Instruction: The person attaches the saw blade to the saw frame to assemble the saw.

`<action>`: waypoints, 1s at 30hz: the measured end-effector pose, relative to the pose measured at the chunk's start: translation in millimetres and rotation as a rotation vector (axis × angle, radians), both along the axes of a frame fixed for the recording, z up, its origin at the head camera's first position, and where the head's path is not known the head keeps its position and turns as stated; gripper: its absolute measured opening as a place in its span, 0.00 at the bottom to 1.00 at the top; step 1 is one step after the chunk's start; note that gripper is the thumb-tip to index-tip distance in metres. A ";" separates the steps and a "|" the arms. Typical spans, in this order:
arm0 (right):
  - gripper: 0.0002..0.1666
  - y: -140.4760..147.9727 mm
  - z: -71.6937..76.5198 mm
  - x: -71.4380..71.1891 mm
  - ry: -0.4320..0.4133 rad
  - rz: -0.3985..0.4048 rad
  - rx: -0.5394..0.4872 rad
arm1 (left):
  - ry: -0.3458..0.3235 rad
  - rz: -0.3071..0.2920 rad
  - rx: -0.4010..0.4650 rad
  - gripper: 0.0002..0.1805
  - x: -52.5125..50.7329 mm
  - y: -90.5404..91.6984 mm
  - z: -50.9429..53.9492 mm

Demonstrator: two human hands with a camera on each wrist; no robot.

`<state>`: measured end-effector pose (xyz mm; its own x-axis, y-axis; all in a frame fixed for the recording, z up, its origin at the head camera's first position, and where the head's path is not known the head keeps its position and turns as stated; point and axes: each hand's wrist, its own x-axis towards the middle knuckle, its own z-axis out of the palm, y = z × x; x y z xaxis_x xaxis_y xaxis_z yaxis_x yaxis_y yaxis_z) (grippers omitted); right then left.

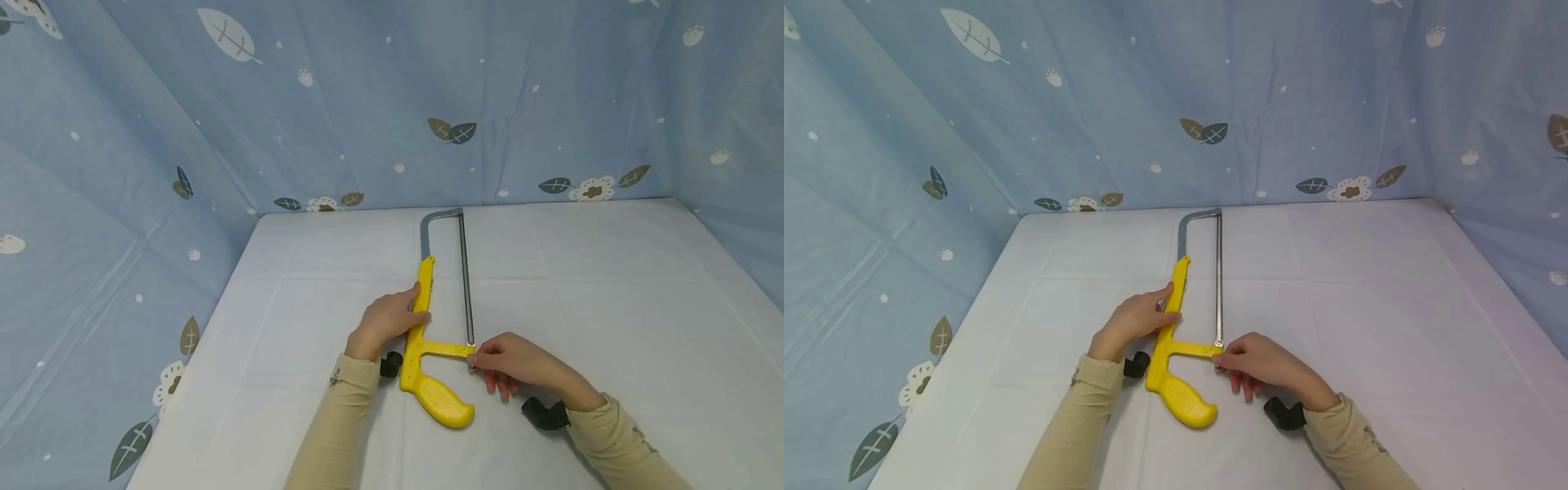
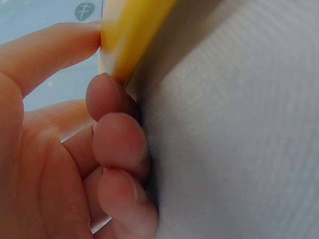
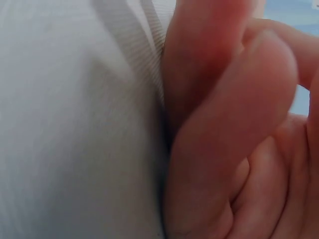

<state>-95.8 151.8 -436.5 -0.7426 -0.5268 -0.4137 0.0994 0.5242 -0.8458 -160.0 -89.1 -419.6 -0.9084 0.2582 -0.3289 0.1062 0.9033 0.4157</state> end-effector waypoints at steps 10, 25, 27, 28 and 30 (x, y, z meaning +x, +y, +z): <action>0.19 3.3 1.0 -0.5 -0.010 0.042 -0.037 | 0.012 0.006 0.016 0.38 1.6 0.4 0.4; 0.15 6.3 -3.8 -3.8 -0.003 0.025 -0.035 | 0.011 0.006 0.022 0.38 0.9 0.4 1.0; 0.15 5.9 -4.0 -3.8 -0.002 0.015 -0.034 | 0.012 0.006 0.022 0.38 0.9 0.4 0.6; 0.15 5.8 -3.9 -3.8 -0.002 0.010 -0.035 | 0.012 0.006 0.023 0.38 0.8 0.5 0.4; 0.16 5.3 -3.7 -3.8 0.001 0.007 -0.037 | 0.014 0.006 0.024 0.38 0.8 0.5 0.2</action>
<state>-99.6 157.1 -440.3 -0.7394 -0.5465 -0.3933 0.0951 0.4935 -0.8645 -159.3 -88.6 -419.3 -0.9146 0.2599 -0.3099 0.1065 0.8939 0.4354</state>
